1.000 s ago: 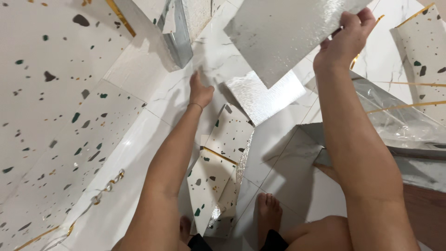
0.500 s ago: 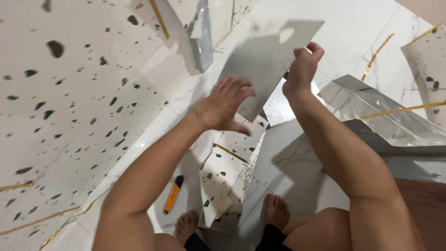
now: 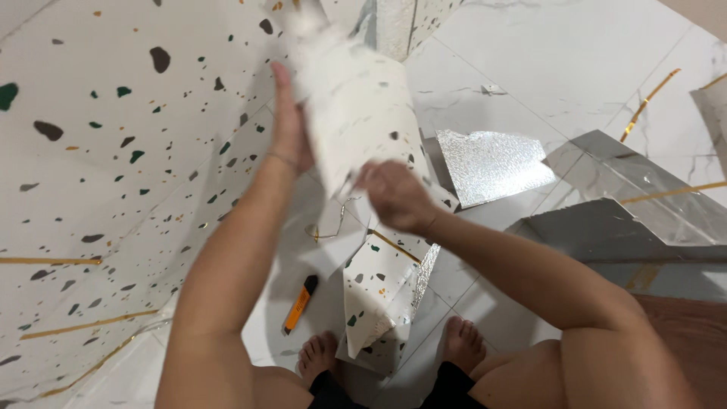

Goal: The person cuts a piece of terrazzo-patterned wall tile with a utility knife, peels off the backing, and applies it to a wall corner. They then retrieve another tile from a nearby table and continue applying tiles to the wall.

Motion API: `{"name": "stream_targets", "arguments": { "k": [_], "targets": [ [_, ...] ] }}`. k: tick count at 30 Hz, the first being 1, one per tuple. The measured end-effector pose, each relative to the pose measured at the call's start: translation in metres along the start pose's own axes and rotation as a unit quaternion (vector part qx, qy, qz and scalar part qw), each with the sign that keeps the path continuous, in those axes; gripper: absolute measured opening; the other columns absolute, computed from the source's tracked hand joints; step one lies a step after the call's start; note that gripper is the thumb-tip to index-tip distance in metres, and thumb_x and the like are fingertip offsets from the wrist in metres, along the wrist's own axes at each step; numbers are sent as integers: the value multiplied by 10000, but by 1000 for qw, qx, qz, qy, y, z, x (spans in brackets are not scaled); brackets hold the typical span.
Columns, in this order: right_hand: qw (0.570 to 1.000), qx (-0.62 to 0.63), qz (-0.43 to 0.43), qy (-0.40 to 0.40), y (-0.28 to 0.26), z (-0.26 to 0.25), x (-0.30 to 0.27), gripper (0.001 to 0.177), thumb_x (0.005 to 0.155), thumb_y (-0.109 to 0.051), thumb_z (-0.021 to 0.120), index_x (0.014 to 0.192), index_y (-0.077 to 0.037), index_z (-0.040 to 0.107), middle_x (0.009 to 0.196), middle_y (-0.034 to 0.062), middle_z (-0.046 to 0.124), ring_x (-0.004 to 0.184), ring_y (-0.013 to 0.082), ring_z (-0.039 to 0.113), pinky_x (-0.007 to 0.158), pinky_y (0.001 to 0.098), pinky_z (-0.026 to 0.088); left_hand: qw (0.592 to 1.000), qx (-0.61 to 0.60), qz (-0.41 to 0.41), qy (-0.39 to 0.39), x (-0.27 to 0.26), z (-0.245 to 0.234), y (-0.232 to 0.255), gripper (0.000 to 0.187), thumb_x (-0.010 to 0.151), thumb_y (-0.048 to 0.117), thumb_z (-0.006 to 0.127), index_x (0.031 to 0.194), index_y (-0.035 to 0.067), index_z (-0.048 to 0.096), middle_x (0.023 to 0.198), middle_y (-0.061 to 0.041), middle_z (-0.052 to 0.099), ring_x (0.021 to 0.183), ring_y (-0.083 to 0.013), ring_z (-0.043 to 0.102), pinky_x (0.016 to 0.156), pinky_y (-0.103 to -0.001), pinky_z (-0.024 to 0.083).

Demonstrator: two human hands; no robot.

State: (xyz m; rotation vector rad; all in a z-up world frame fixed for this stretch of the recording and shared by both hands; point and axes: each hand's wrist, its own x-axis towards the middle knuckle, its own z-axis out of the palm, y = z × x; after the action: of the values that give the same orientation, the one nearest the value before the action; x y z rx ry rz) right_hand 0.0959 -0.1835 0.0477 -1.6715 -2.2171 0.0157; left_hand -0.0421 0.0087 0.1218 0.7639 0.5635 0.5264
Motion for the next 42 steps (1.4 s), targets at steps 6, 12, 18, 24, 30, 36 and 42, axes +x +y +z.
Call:
{"name": "stream_targets", "arguments": {
  "k": [6,12,18,24,30,36,42],
  "targets": [
    [969,28,-216,115,-11,3,-16,454,910,-20,640,1357,-75,588,1294,179,587,1151,328,571,1108,483,413,994,82,-51,44,-16,-41,10,673,886,432,616,1436,58,514,1334,-114,662,1211,-264,660,1060,-434,532],
    [982,1,-183,38,-5,29,-18,522,805,-172,626,1322,-114,590,1393,252,543,1241,357,541,1094,520,356,998,45,-19,28,-18,-86,12,627,860,353,665,1388,42,532,1275,-113,669,1172,-281,669,1033,-470,551],
    [939,214,269,25,46,63,-18,343,974,-170,612,1289,-46,557,1299,137,585,1079,263,610,975,453,489,995,73,-73,17,-32,-121,16,645,853,359,677,1400,44,546,1287,-114,675,1169,-266,672,1033,-462,549],
    [830,362,411,104,96,68,1,532,935,-154,646,1424,-63,459,1314,94,551,854,222,628,645,357,548,985,107,-120,55,-34,-141,5,669,798,338,735,1380,58,556,1273,-98,672,1156,-257,671,1010,-469,563],
    [722,489,484,74,101,78,12,438,962,-152,618,1384,-68,537,1261,76,613,720,148,627,625,309,533,992,61,-109,9,-33,-144,-5,639,807,221,780,1374,37,552,1311,-113,642,1203,-271,637,1084,-466,516],
    [754,449,472,86,107,81,13,323,1003,-149,653,1293,-9,650,1181,138,681,787,151,645,692,305,542,992,45,-121,4,-29,-153,-10,628,811,207,782,1364,20,551,1302,-123,650,1205,-282,634,1081,-485,509],
    [742,450,490,80,106,65,20,501,922,-122,636,1399,-99,485,1323,40,560,724,159,637,643,335,561,991,6,-135,20,-25,-162,-20,613,801,201,789,1349,28,572,1276,-132,662,1193,-294,647,1082,-489,512]
  ]
}}
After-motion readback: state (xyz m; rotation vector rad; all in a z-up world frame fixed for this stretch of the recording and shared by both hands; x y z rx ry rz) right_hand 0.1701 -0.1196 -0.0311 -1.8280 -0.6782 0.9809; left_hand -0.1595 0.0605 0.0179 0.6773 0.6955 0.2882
